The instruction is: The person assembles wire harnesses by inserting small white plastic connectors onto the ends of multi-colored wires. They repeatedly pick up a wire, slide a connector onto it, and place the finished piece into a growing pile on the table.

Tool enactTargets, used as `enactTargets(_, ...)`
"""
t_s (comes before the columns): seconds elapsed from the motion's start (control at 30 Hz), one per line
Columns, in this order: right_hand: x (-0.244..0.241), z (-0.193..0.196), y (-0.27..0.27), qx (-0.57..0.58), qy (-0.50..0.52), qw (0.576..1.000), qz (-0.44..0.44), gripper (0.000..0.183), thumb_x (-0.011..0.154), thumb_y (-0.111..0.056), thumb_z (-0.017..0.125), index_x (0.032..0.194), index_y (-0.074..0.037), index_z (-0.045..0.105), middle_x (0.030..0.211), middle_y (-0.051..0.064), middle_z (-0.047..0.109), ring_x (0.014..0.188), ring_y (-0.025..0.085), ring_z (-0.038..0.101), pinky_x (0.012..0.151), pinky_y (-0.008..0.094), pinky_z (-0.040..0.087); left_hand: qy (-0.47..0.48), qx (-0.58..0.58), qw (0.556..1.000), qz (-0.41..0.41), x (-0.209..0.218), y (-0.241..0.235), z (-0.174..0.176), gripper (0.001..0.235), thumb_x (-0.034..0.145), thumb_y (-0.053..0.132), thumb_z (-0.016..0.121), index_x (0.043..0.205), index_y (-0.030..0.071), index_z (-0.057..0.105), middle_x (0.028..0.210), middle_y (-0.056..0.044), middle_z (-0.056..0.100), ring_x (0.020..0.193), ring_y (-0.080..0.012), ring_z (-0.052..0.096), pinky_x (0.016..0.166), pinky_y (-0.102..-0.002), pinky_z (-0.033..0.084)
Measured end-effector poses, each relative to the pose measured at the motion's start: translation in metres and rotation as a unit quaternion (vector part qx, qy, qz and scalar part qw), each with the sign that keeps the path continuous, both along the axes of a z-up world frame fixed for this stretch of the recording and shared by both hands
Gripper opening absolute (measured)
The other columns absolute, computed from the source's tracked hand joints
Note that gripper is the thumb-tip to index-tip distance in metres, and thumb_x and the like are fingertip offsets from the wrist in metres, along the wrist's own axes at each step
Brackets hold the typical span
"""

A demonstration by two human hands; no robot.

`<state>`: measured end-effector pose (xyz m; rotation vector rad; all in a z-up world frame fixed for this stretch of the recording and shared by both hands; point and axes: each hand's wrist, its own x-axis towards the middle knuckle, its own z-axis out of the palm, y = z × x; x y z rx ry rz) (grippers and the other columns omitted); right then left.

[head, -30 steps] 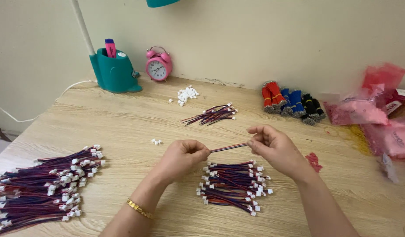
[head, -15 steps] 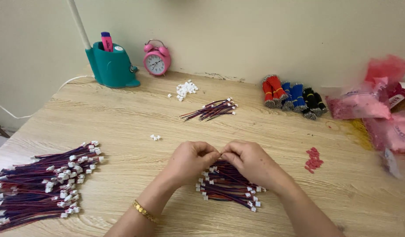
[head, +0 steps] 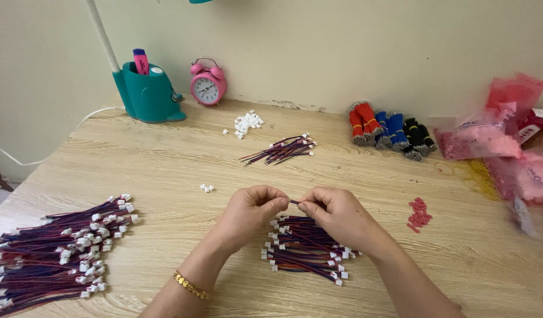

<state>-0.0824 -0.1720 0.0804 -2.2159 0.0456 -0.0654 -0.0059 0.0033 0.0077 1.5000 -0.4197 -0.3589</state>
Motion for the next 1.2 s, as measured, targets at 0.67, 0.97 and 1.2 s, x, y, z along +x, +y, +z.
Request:
enactTargets(0.67, 0.007, -0.018, 0.001, -0.015, -0.018, 1.000, -0.010, 0.016, 0.087, -0.017, 0.065, 0.096, -0.009, 0.076, 0.083, 0.005, 0.076, 0.081, 0.012, 0.065, 0.079, 0.030, 0.050, -0.227, 0.121, 0.963, 0.083, -0.028, 0.003, 0.042, 0.008, 0.087, 0.017, 0.061, 0.087, 0.013, 0.067, 0.080, -0.004, 0.069, 0.073, -0.0206, 0.065, 0.066, -0.034, 0.051)
enactTargets(0.97, 0.012, -0.036, -0.002, -0.073, 0.007, 0.996, -0.045, 0.015, 0.084, -0.025, 0.067, 0.086, -0.014, 0.076, 0.082, -0.005, 0.074, 0.078, 0.008, 0.064, 0.075, 0.025, 0.046, -0.227, 0.340, 0.907, 0.099, 0.027, 0.046, 0.039, 0.016, 0.084, 0.033, 0.062, 0.087, 0.022, 0.073, 0.087, 0.003, 0.073, 0.080, -0.0136, 0.064, 0.073, -0.035, 0.045)
enactTargets(1.2, 0.012, -0.034, 0.003, -0.032, 0.033, 0.997, -0.055, 0.013, 0.085, -0.022, 0.068, 0.083, -0.012, 0.075, 0.083, -0.004, 0.072, 0.078, 0.008, 0.061, 0.075, 0.025, 0.045, -0.322, 0.535, 0.751, 0.216, 0.070, 0.091, -0.008, 0.025, 0.076, 0.047, 0.068, 0.098, 0.037, 0.074, 0.104, 0.004, 0.068, 0.099, -0.0245, 0.061, 0.087, -0.046, 0.034)
